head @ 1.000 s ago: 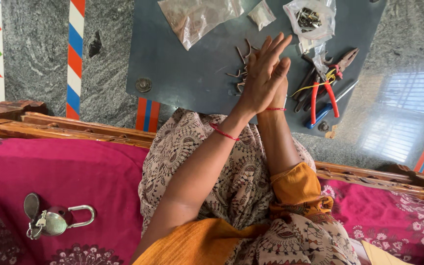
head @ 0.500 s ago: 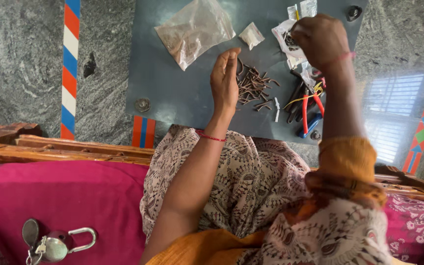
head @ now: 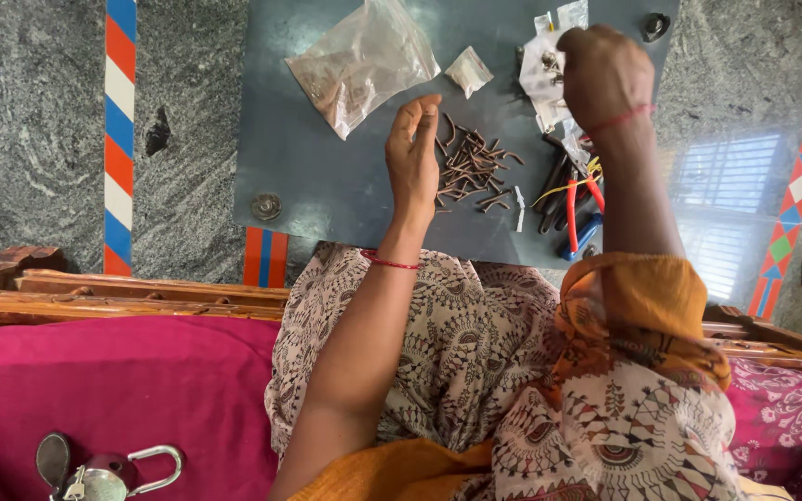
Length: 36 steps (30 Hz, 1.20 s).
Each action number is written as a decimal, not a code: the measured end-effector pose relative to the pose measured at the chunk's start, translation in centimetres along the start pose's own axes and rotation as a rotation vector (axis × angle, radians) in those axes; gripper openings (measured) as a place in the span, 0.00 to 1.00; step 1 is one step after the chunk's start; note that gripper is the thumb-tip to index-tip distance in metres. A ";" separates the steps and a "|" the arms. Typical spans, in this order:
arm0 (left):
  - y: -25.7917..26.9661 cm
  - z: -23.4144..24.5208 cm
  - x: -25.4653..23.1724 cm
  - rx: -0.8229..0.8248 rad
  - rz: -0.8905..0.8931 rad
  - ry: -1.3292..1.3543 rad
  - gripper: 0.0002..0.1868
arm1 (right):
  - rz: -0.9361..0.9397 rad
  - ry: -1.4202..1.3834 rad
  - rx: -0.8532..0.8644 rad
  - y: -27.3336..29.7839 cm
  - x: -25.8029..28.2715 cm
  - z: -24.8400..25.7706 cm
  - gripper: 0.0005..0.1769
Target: The person sorts and handles small metal and plastic components from various plastic bags, placing them onto a dark table and occasionally back into the bags.
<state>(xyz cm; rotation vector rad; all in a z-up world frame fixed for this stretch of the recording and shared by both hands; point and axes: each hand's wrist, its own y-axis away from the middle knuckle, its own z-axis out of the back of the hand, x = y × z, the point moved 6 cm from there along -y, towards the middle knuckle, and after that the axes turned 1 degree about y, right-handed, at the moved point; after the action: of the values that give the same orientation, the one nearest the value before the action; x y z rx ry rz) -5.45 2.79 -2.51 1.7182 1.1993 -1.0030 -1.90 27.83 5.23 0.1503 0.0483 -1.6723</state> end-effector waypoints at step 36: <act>-0.4 0.3 1.0 -0.076 0.114 -0.014 0.20 | -0.155 -0.522 -0.264 -1.0 7.1 -8.2 0.27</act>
<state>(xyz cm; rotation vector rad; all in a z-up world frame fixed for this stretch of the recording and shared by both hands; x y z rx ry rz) -5.63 2.95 -3.57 1.6965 1.1041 -0.8889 -3.05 21.97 -3.89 -0.4998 -0.1157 -1.7951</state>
